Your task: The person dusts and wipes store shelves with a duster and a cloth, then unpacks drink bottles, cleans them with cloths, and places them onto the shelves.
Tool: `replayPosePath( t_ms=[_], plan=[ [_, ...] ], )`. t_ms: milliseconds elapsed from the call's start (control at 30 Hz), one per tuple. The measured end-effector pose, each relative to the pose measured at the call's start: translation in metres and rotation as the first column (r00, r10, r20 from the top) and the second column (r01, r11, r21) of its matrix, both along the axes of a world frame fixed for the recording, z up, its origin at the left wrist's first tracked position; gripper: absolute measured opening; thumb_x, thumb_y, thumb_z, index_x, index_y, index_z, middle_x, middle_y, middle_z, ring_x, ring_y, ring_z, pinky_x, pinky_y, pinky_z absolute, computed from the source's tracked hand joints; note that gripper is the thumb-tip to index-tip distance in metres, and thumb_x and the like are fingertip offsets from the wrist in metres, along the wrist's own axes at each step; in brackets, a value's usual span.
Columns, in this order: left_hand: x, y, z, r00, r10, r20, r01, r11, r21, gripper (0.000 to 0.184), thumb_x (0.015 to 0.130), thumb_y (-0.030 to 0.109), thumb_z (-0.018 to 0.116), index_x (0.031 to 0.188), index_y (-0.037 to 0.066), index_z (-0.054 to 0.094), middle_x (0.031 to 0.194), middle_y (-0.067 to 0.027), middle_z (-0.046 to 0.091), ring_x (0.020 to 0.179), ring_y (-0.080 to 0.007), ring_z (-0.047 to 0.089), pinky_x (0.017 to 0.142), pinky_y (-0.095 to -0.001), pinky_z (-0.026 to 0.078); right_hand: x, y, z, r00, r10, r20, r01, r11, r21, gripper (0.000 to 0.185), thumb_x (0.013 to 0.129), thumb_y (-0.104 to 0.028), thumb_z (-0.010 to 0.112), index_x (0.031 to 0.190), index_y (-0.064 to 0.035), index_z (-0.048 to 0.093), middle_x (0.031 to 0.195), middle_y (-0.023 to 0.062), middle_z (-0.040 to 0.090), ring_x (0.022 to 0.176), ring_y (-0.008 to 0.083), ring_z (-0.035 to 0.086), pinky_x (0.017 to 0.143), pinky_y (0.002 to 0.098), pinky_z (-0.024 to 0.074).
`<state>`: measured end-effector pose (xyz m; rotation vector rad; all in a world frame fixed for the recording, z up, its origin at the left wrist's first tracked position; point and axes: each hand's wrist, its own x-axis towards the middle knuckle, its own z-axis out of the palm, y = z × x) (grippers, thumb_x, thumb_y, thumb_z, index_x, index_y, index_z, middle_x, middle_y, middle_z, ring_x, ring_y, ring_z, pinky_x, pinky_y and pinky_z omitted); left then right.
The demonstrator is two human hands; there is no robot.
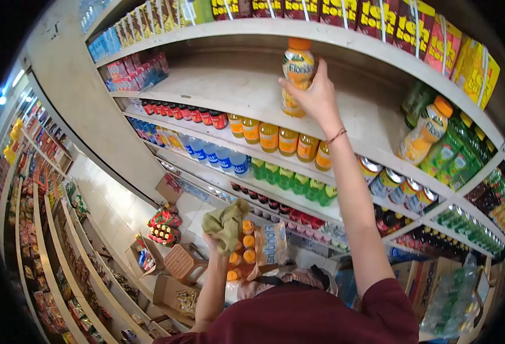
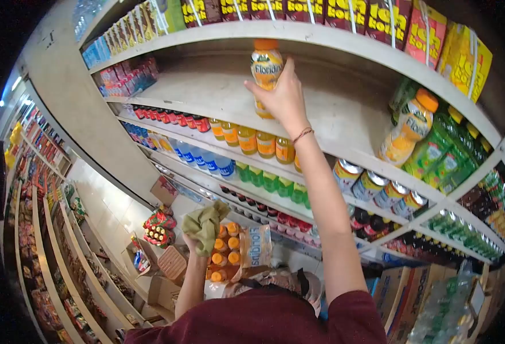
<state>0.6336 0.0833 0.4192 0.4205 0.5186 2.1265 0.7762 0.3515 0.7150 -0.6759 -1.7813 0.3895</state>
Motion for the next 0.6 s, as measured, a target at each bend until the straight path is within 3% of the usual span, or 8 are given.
replayPosePath(
  t_ms=[33,133,167,367,433,467,500,600],
  plan=[
    [0.011,0.006,0.019,0.986,-0.061,-0.158,0.082,0.989,0.127,0.048,0.089,0.039,0.038,0.115,0.001,0.048,0.116,-0.0129,0.053,0.104,-0.0274,0.053,0.089,-0.0391,0.044,-0.008,0.006,0.001,1.0,-0.001,-0.005,0.001,0.999,0.055,0.067,0.069,-0.025,0.07,0.121,0.001,0.036,0.097,0.0223,0.058,0.088,0.0396,0.057,0.073,0.0406,0.0469],
    [0.051,0.013,0.086,0.847,-0.104,0.521,0.08,0.994,0.068,0.047,0.089,0.04,0.04,0.117,0.002,0.048,0.117,-0.0152,0.051,0.107,-0.0285,0.05,0.089,-0.04,0.043,-0.024,0.005,-0.005,0.999,0.032,0.006,-0.033,0.994,0.1,0.067,0.069,-0.022,0.068,0.123,-0.0026,0.034,0.101,0.021,0.057,0.093,0.0384,0.055,0.076,0.0415,0.0447],
    [0.055,0.017,0.09,0.864,-0.055,0.501,0.038,0.998,0.045,0.047,0.088,0.041,0.042,0.117,0.005,0.047,0.118,-0.0129,0.051,0.108,-0.0269,0.049,0.09,-0.0384,0.043,-0.025,0.0,-0.007,0.998,0.048,0.042,-0.054,0.983,0.173,0.066,0.069,-0.02,0.068,0.124,-0.0037,0.034,0.103,0.0196,0.056,0.096,0.0365,0.054,0.079,0.0409,0.0428],
    [0.044,0.021,0.144,0.939,0.338,0.067,-0.334,0.941,-0.061,0.049,0.091,0.04,0.039,0.128,0.009,0.037,0.129,-0.0124,0.042,0.117,-0.0277,0.043,0.101,-0.0455,0.033,-0.012,-0.039,-0.013,0.961,0.214,0.174,-0.276,0.763,0.585,0.057,0.067,-0.014,0.068,0.119,-0.0071,0.044,0.11,0.0102,0.053,0.104,0.0249,0.05,0.09,0.0418,0.0345],
    [0.045,0.021,0.192,0.918,0.392,0.058,-0.395,0.9,0.185,0.066,0.083,0.052,0.05,0.131,0.01,0.032,0.128,-0.0097,0.042,0.118,-0.0245,0.042,0.099,-0.0405,0.036,0.0,-0.063,-0.005,0.933,0.247,0.262,-0.36,0.658,0.662,0.049,0.068,-0.016,0.066,0.116,-0.0168,0.052,0.11,0.007,0.052,0.104,0.0231,0.051,0.087,0.0458,0.0371],
    [0.041,0.016,0.191,0.869,0.481,0.116,-0.495,0.846,0.196,0.079,0.078,0.06,0.049,0.133,0.009,0.028,0.132,-0.0118,0.036,0.123,-0.027,0.035,0.102,-0.0418,0.032,0.006,-0.078,-0.005,0.909,0.301,0.29,-0.418,0.644,0.641,0.047,0.069,-0.017,0.066,0.113,-0.0228,0.054,0.108,0.0058,0.052,0.102,0.0228,0.051,0.085,0.0458,0.039],
    [0.048,0.005,0.203,0.949,0.312,-0.037,-0.275,0.882,0.384,0.084,0.076,0.063,0.049,0.136,0.011,0.023,0.133,-0.0129,0.035,0.125,-0.03,0.032,0.103,-0.0434,0.03,0.011,-0.095,-0.009,0.879,0.358,0.316,-0.476,0.626,0.618,0.045,0.069,-0.018,0.065,0.111,-0.0288,0.057,0.106,0.0047,0.052,0.101,0.0224,0.052,0.082,0.0459,0.0409],
    [0.098,-0.003,0.244,0.762,0.522,-0.384,-0.457,0.853,0.254,0.077,0.068,0.047,0.068,0.126,0.007,0.038,0.123,-0.0181,0.045,0.114,-0.0317,0.044,0.093,-0.0405,0.039,0.022,-0.131,-0.032,0.759,0.485,0.433,-0.651,0.564,0.508,0.043,0.067,-0.02,0.065,0.108,-0.0327,0.059,0.103,0.0064,0.051,0.092,0.0233,0.053,0.078,0.0425,0.0428]
  ],
)
